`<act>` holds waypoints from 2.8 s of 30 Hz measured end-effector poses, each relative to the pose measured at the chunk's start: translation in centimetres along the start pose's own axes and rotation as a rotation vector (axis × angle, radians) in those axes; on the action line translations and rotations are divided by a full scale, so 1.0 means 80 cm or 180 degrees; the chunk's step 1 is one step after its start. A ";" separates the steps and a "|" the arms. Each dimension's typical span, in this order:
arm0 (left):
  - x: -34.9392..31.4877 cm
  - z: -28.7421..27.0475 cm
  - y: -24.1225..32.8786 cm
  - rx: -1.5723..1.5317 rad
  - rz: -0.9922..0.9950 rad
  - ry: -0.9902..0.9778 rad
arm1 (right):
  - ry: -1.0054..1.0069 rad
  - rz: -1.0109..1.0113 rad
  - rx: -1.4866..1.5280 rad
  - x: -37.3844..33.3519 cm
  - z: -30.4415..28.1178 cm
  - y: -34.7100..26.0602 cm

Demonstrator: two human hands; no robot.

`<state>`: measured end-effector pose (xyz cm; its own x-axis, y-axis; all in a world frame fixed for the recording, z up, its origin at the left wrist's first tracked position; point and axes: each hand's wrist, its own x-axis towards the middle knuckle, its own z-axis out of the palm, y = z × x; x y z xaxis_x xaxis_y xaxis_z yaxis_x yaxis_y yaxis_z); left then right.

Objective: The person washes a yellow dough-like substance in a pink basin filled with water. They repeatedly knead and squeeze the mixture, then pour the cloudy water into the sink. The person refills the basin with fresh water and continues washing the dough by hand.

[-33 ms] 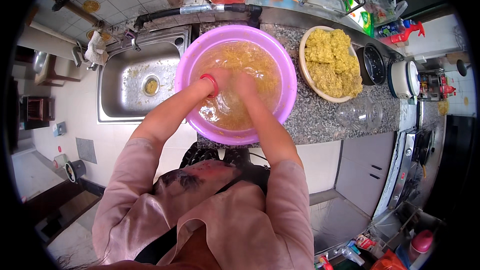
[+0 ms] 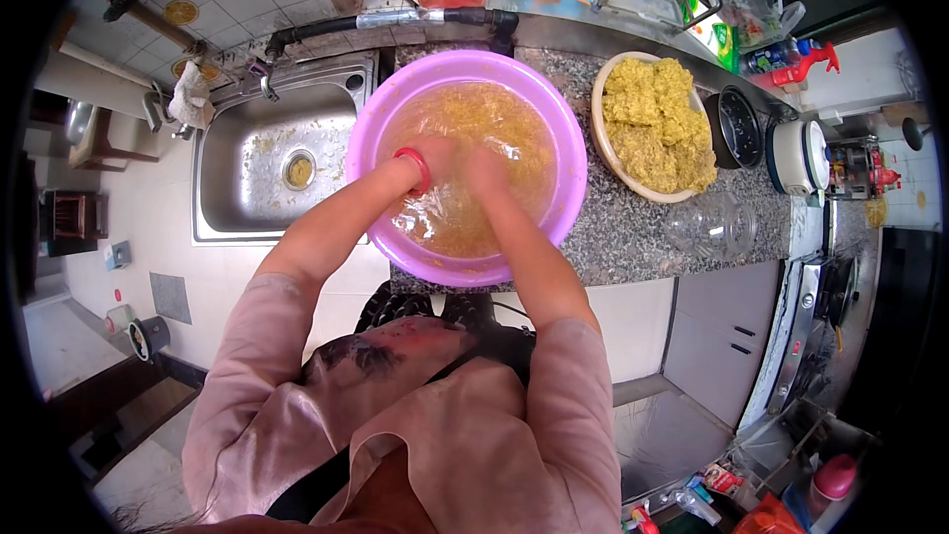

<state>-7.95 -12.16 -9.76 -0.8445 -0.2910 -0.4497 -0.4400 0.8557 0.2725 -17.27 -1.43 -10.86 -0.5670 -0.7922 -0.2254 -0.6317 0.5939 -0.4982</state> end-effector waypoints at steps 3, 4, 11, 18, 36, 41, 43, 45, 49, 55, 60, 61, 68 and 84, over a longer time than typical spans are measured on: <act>-0.008 0.010 -0.007 0.0021 -0.0001 -0.0160 | -0.0331 0.0163 -0.0048 -0.030 -0.026 -0.030; -0.014 0.011 -0.008 -0.0052 -0.0007 -0.0144 | -0.0300 0.0119 -0.0136 -0.037 -0.024 -0.030; -0.006 0.063 -0.012 0.1134 0.1342 -0.0985 | -0.0713 -0.0609 -0.0985 -0.056 0.021 0.021; -0.031 0.081 0.019 -0.1427 0.0985 -0.0216 | -0.1197 0.0781 0.0712 -0.070 0.055 0.033; -0.162 -0.003 0.047 -0.3510 0.0201 0.1679 | -0.0886 0.1824 0.5770 -0.095 -0.050 -0.054; -0.170 -0.013 0.016 -0.2997 -0.0032 0.2252 | -0.1015 0.1685 0.6120 -0.084 -0.056 -0.035; -0.171 -0.012 0.012 -0.2804 -0.0065 0.2454 | -0.0985 0.1560 0.5989 -0.080 -0.062 -0.030; -0.172 -0.013 0.014 -0.2807 0.0008 0.2620 | -0.0963 0.1434 0.5805 -0.077 -0.071 -0.029; -0.171 -0.005 0.015 -0.3413 -0.0071 0.2757 | -0.0506 0.1745 0.5178 -0.071 -0.095 -0.034; -0.177 -0.001 0.019 -0.2738 0.0100 0.3060 | 0.0015 0.1672 0.4243 -0.074 -0.102 -0.053; -0.180 -0.005 0.020 -0.2598 0.0245 0.3170 | 0.0149 0.1680 0.3975 -0.085 -0.097 -0.077; -0.181 -0.003 0.021 -0.2655 0.0287 0.3157 | 0.0082 0.1629 0.3994 -0.084 -0.096 -0.078; -0.181 -0.003 0.022 -0.2679 0.0314 0.2871 | -0.0233 0.1197 0.4316 -0.073 -0.095 -0.061; -0.176 -0.002 0.024 -0.2498 0.0205 0.2920 | 0.0274 0.1556 0.4227 -0.092 -0.113 -0.060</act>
<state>3.05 -6.51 -2.78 -0.6344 -0.7252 0.2679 -0.1863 0.4797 0.8574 -14.81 2.82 0.77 -0.6408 -0.5089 -0.5748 0.5663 0.1921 -0.8015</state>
